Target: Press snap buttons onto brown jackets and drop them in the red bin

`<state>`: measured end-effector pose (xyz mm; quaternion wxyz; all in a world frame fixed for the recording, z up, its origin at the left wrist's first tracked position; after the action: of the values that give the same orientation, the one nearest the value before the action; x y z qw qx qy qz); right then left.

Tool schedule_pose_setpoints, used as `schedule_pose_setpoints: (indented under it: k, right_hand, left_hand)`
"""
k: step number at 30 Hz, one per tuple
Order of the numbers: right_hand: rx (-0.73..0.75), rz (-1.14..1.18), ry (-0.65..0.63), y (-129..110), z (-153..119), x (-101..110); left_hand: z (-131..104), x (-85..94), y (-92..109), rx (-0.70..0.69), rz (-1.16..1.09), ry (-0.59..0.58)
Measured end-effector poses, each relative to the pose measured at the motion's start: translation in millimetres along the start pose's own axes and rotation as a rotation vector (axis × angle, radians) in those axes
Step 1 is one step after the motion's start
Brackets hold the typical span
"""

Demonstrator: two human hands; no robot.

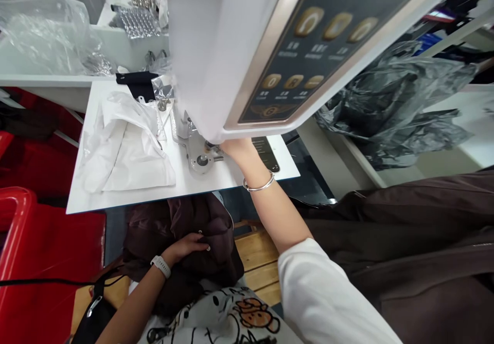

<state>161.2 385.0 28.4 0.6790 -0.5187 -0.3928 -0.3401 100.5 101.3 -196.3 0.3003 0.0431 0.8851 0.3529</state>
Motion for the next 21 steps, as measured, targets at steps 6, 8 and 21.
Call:
schedule_pose_setpoints:
  k: [6, 8, 21]
  right_hand:
    - [-0.05, -0.153, 0.017, -0.7, -16.6, 14.3]
    - [-0.057, -0.152, 0.028, -0.7, -20.7, 21.6]
    - [0.117, 0.498, -0.001, -24.6, -53.4, 25.1]
  left_hand:
    - [-1.7, 0.1, -1.6, -0.028, -0.01, -0.011]
    - [-1.1, 0.7, -2.8, -0.037, -0.009, -0.018]
    - [0.9, 4.2, -8.3, -0.09, -0.016, -0.039]
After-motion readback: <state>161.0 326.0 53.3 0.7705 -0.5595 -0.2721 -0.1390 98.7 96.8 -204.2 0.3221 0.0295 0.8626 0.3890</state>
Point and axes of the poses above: each hand's wrist, its own z-axis towards the middle knuckle, its own x-axis out of the back of the hand, y = z × x, the point moved 8 cm from there along z, towards the middle knuckle, and after that the axes turned 4 degrees about -x, right-handed, at the moved point
